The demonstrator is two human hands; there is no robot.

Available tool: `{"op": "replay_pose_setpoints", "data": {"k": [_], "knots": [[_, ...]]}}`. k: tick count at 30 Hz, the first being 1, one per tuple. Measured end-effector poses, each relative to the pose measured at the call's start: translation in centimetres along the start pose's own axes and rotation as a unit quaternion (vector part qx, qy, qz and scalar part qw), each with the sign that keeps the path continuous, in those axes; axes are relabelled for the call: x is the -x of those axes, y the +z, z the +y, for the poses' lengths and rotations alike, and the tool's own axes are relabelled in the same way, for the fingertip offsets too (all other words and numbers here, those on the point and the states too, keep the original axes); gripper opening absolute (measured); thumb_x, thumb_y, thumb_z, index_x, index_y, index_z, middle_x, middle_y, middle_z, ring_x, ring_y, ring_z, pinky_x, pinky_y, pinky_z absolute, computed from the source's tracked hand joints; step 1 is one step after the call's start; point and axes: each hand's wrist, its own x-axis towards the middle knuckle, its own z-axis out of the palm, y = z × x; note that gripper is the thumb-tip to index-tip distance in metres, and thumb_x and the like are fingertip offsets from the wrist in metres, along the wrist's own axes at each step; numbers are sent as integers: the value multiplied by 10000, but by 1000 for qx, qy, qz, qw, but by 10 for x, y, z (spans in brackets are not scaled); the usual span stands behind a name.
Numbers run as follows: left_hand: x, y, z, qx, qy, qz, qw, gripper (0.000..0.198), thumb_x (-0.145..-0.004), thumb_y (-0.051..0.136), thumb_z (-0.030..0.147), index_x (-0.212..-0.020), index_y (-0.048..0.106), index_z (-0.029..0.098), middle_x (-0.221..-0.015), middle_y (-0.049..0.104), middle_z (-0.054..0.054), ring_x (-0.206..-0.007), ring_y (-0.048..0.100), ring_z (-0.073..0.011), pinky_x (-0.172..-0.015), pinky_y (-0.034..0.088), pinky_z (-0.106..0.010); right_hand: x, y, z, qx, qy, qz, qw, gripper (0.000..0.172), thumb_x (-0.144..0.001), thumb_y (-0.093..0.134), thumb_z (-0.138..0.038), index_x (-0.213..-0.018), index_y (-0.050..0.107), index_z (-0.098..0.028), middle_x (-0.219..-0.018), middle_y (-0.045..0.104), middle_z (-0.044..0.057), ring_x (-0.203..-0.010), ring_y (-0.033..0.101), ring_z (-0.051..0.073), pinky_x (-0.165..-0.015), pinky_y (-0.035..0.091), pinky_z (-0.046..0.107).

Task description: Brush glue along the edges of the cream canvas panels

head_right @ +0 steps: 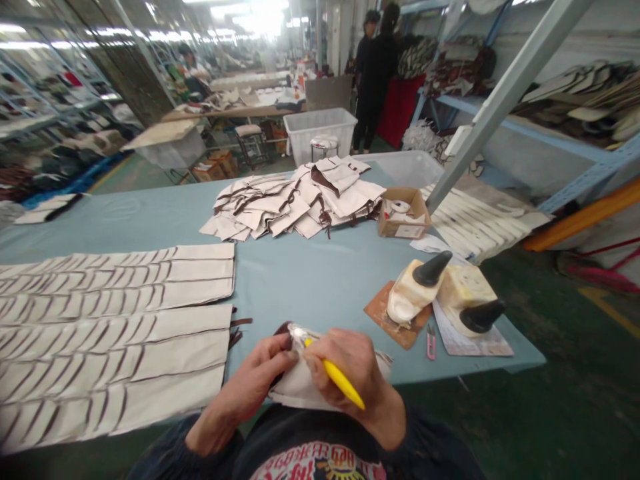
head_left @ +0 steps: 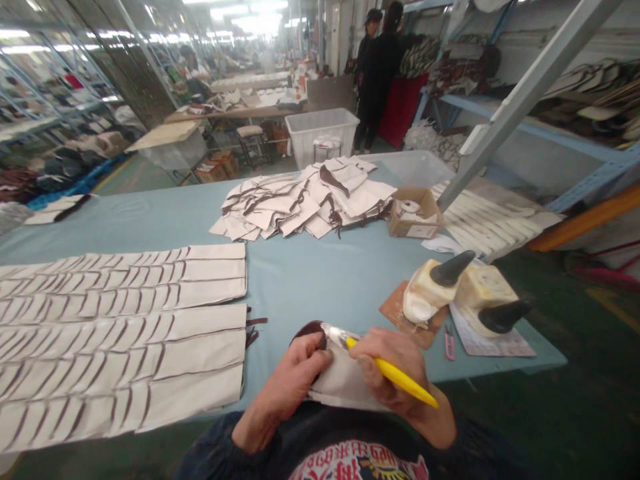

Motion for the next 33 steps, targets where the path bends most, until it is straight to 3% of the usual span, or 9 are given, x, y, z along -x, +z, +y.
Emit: {"op": "replay_pose_setpoints", "data": {"k": [4,7,9,11,14,17,22,28,33], "knots": [[0,0,-1,-126,75,30,989,231,-902,596,371,-943,670,155,-799,638,-11,-727,538,-160,-683,422,-268,0,10,0,-1,21,17,1000,204,-987,512,-174,-875,668,-241,-686,709,5,-564,636,157,-587,503,282],[-2,-1,-11,-264,152,65,950,216,-964,476,285,-813,591,180,-756,585,3,-724,509,-157,-676,399,-272,3,9,2,-1,114,106,988,229,-1029,494,-241,-885,672,-229,-631,658,-12,-514,601,144,-523,484,262],[-4,-3,-22,-353,218,82,906,247,-982,422,205,-751,508,203,-732,545,9,-689,479,-147,-640,363,-272,7,4,6,-16,171,170,970,263,-1049,481,-280,-864,660,-223,-550,567,-48,-441,527,123,-461,438,238],[-6,-5,-33,-426,297,89,850,253,-974,403,127,-742,446,219,-737,530,7,-675,468,-147,-616,339,-275,11,-3,12,-29,200,192,960,287,-1050,483,-297,-834,654,-218,-511,508,-66,-409,481,110,-440,417,226],[-11,-8,-46,-499,386,96,770,241,-942,399,46,-792,443,229,-748,532,-1,-675,468,-162,-602,329,-285,15,-13,19,-5,214,161,963,279,-1022,524,-306,-803,665,-209,-576,591,-26,-454,534,122,-443,424,241],[-16,-11,-52,-536,426,104,721,245,-932,396,13,-837,462,228,-746,536,-5,-666,469,-170,-596,332,-291,12,-18,14,18,200,110,973,268,-1016,505,-261,-799,656,-216,-632,653,-12,-489,586,129,-459,437,246],[-22,-12,-55,-531,436,110,718,245,-937,413,5,-838,484,218,-746,537,-14,-668,491,-170,-601,366,-283,-2,-14,-13,18,129,37,991,255,-985,472,-157,-778,603,-227,-626,666,-50,-511,629,107,-531,479,217],[-25,-12,-57,-527,432,127,720,244,-941,424,6,-852,519,212,-761,551,-26,-695,503,-183,-605,368,-292,2,-13,-7,46,195,73,977,258,-1008,460,-195,-810,622,-232,-623,662,-49,-430,557,101,-437,420,220],[-30,-14,-57,-504,439,122,733,247,-925,419,2,-852,534,208,-759,553,-23,-700,508,-179,-613,379,-280,5,-2,-10,4,171,48,984,260,-993,483,-201,-776,622,-226,-595,630,-43,-452,566,106,-462,434,221]]}}
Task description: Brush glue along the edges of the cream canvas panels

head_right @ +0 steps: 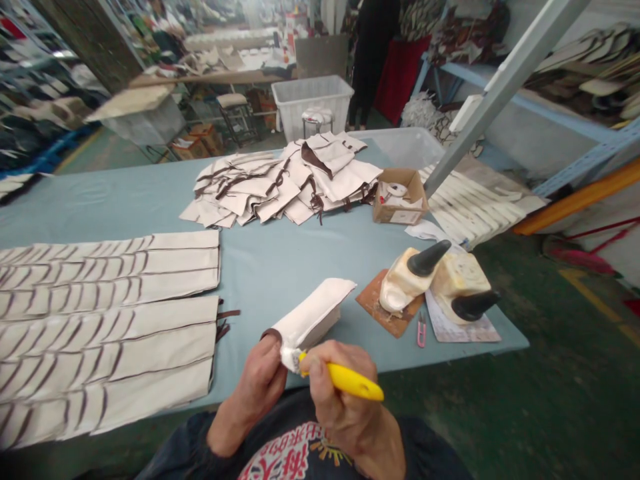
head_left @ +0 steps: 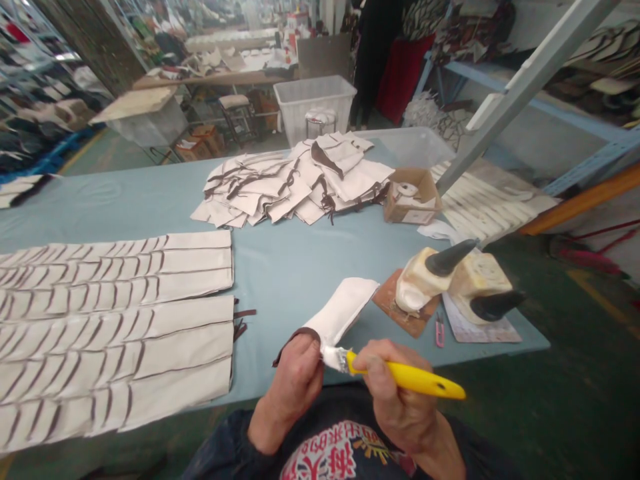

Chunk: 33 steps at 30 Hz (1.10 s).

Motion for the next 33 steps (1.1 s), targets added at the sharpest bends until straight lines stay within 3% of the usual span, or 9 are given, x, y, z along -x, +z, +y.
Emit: {"op": "replay_pose_setpoints", "data": {"k": [3,5,8,10,14,19,24,27,33], "knots": [[-6,-1,2,39,-31,8,999,249,-936,425,36,-789,527,209,-730,542,-14,-680,496,-169,-604,364,-273,0,6,3,-49,64,35,996,295,-1020,475,-245,-775,637,-218,-584,605,-35,-425,530,104,-411,398,214],[-13,-4,6,92,-127,3,988,237,-977,441,106,-792,554,202,-716,548,-4,-658,493,-157,-601,368,-266,-4,7,11,-67,116,102,986,325,-1034,487,-301,-763,643,-212,-533,550,-44,-382,481,103,-358,352,209],[-28,-11,12,223,-298,-17,928,196,-1013,482,263,-939,643,177,-814,643,-26,-722,563,-163,-676,449,-265,-12,3,27,-83,129,169,974,366,-1022,519,-371,-711,628,-211,-480,486,-56,-329,407,98,-314,294,212],[-37,-17,15,299,-348,-28,888,238,-998,517,341,-1017,672,161,-891,686,-50,-791,598,-182,-745,489,-283,-15,0,35,-72,114,163,977,372,-1016,516,-383,-705,633,-215,-492,512,-41,-329,404,105,-320,304,230],[-47,-22,19,346,-367,-37,863,288,-973,552,387,-1002,698,140,-843,677,-42,-761,577,-179,-725,492,-277,-19,2,36,3,57,104,993,307,-995,508,-322,-743,658,-231,-538,591,-11,-417,536,154,-411,435,277],[-48,-17,22,336,-351,-53,872,286,-990,531,344,-1088,707,140,-960,712,-67,-835,611,-195,-794,515,-296,-30,21,24,9,-44,61,997,230,-977,512,-216,-806,665,-223,-645,685,-9,-517,629,139,-529,521,253],[-49,-20,19,332,-353,-40,874,255,-963,542,355,-971,689,147,-846,652,-35,-775,557,-177,-720,485,-275,-26,37,39,-101,65,109,987,276,-1048,464,-272,-855,652,-212,-528,542,-58,-404,500,112,-444,439,231],[-50,-25,16,343,-356,-44,868,249,-927,583,380,-823,638,160,-754,572,0,-699,487,-146,-655,446,-252,-24,40,60,-70,75,145,984,253,-1058,464,-307,-925,652,-203,-589,593,-35,-491,584,137,-514,503,252],[-55,-26,8,427,-403,-78,805,324,-865,687,460,-939,695,144,-767,609,-5,-681,499,-136,-624,429,-238,-27,48,78,47,42,31,998,233,-1048,497,-312,-1005,698,-201,-754,708,25,-651,679,174,-671,553,283]]}}
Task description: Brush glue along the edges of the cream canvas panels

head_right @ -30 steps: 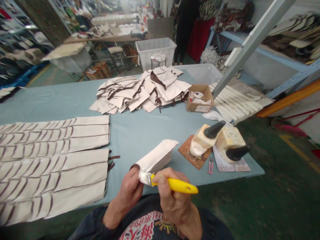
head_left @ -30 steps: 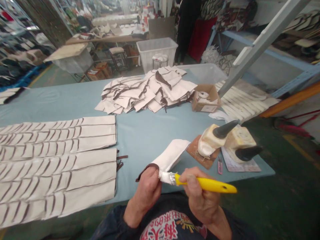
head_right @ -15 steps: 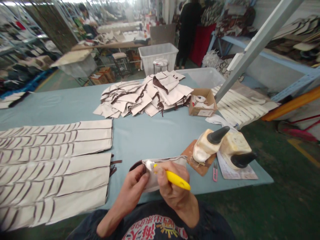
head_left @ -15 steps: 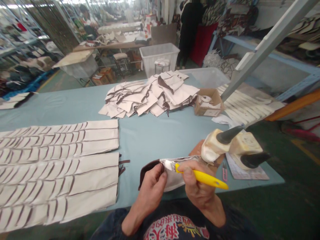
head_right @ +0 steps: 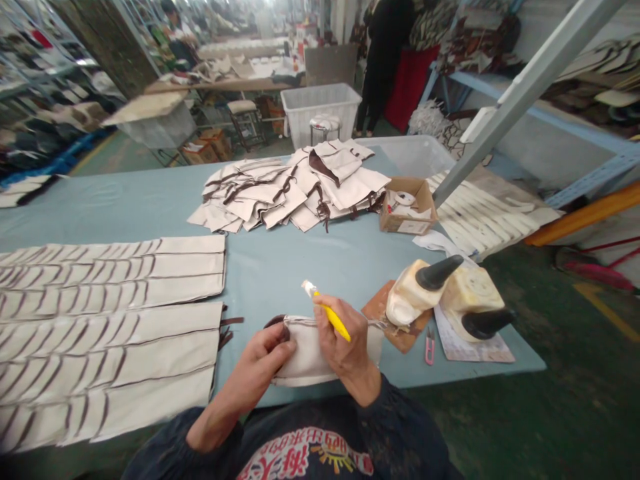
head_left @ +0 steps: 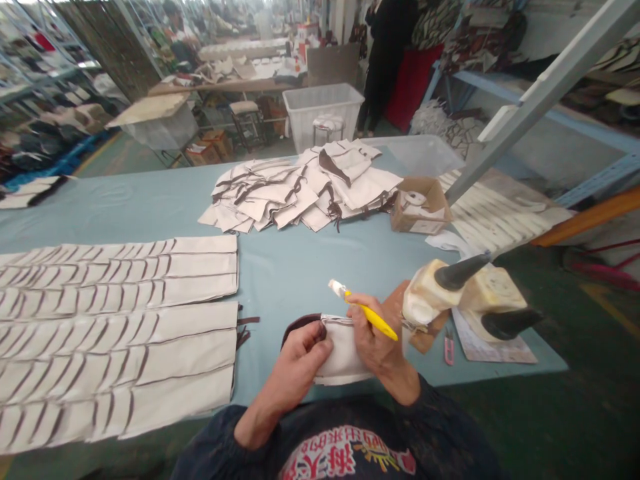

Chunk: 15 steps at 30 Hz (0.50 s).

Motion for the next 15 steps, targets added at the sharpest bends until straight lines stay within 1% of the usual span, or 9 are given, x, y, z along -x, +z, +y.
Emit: {"op": "replay_pose_setpoints", "data": {"k": [2,4,6,8,10,12,15], "knots": [[-5,-4,-2,31,-24,-19,999,399,-838,728,503,-1000,714,139,-759,629,-10,-686,526,-144,-645,447,-249,-2,5,1,9,31,-6,999,288,-1063,471,-355,-975,695,-197,-733,699,24,-623,661,173,-633,526,273],[-10,-12,-7,43,-42,-39,997,466,-854,712,563,-1028,724,131,-767,650,-22,-696,544,-154,-664,459,-264,-4,8,6,14,67,-1,998,345,-1069,448,-407,-952,689,-191,-722,697,29,-603,642,174,-598,496,274],[-14,-23,-15,8,-40,-46,998,503,-928,610,612,-982,735,128,-785,662,-34,-714,545,-162,-680,459,-278,-7,10,15,16,87,4,996,388,-1068,431,-443,-936,686,-183,-715,695,36,-597,630,178,-592,479,282],[-14,-33,-28,-62,-21,-52,997,517,-990,517,600,-916,731,135,-827,674,-43,-759,544,-173,-715,457,-291,-9,10,26,18,99,9,995,413,-1068,415,-456,-936,687,-174,-698,686,34,-587,617,179,-594,470,289],[-12,-40,-43,-116,-5,-79,990,439,-984,554,547,-909,711,144,-857,675,-37,-793,539,-180,-741,451,-296,-11,10,36,20,112,19,993,429,-1065,407,-469,-933,688,-172,-680,671,28,-582,611,181,-598,467,294],[-8,-43,-56,-145,9,-110,983,346,-960,600,483,-899,673,150,-840,649,-18,-778,521,-171,-731,433,-289,-11,10,44,21,125,28,992,435,-1059,408,-483,-926,687,-176,-678,667,27,-595,618,186,-608,471,298],[-2,-39,-67,-182,43,-113,976,300,-989,530,403,-808,583,169,-763,559,19,-725,463,-146,-694,390,-274,-10,8,47,21,133,38,990,412,-1052,424,-480,-961,688,-177,-683,666,24,-605,624,186,-618,477,300]]}}
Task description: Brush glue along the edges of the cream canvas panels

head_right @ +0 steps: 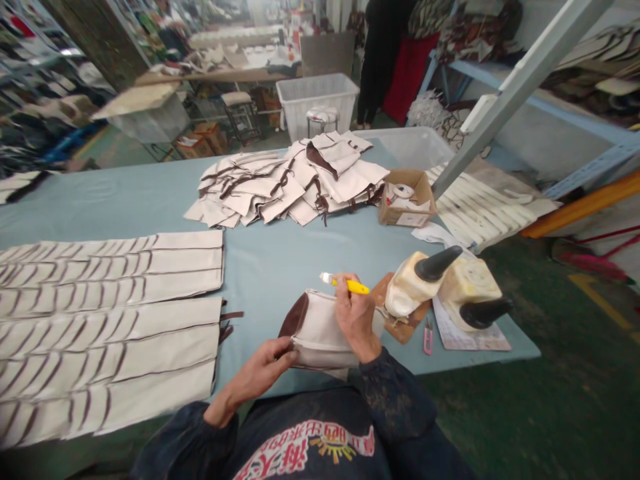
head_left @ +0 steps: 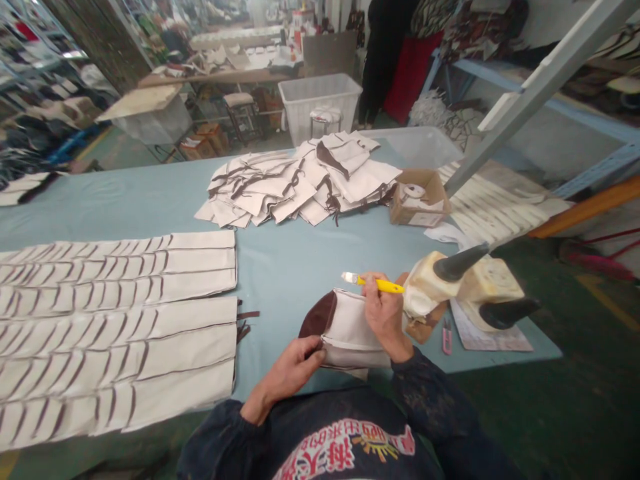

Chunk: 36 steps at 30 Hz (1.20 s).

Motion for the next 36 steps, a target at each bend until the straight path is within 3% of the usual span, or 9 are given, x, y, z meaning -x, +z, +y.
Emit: {"op": "replay_pose_setpoints", "data": {"k": [5,8,12,18,20,25,30,36], "knots": [[3,9,7,-43,28,32,998,233,-967,481,285,-751,486,198,-725,489,39,-678,416,-133,-646,358,-263,13,-23,-15,-42,-11,24,999,370,-1050,433,-441,-916,671,-191,-620,600,-10,-581,609,167,-599,500,292],[4,12,9,-41,31,70,996,137,-910,471,203,-797,547,191,-779,569,10,-743,502,-156,-697,413,-270,30,-39,-25,-86,-4,-20,996,354,-1040,475,-411,-825,663,-202,-527,513,-47,-461,518,138,-492,445,264],[7,20,6,-91,53,97,990,205,-865,432,103,-850,623,177,-775,616,5,-739,547,-153,-705,419,-265,52,-47,-41,-109,0,-70,991,310,-1037,492,-360,-839,671,-204,-518,509,-53,-439,513,135,-454,428,254],[10,28,9,-177,118,115,970,225,-879,445,70,-838,640,173,-759,652,-23,-690,552,-153,-671,425,-273,64,-53,-74,-64,-164,-113,978,294,-1018,472,-251,-781,644,-222,-621,669,-17,-523,635,141,-528,501,246],[11,28,10,-192,145,124,963,230,-893,445,67,-819,633,177,-764,658,-36,-701,559,-158,-674,436,-279,65,-56,-76,-67,-175,-120,975,309,-1021,462,-258,-775,646,-225,-632,682,-9,-531,645,147,-539,513,253],[13,28,11,-220,159,145,951,239,-885,432,53,-830,629,177,-742,632,-31,-691,557,-165,-668,439,-286,63,-60,-67,-47,-102,-69,991,339,-1027,451,-300,-777,669,-227,-568,626,-17,-470,589,154,-472,471,271],[13,27,14,-174,158,135,962,246,-905,423,64,-860,634,183,-797,672,-38,-732,602,-168,-704,456,-276,57,-58,-75,-73,-165,-122,976,310,-1006,460,-240,-756,643,-227,-595,662,-26,-463,604,133,-490,487,248],[11,30,21,-175,112,145,967,216,-900,421,69,-809,574,191,-701,577,2,-634,499,-143,-623,379,-266,55,-57,-78,-53,-191,-96,975,248,-979,485,-185,-784,629,-235,-635,690,-24,-528,649,145,-536,500,253]]}}
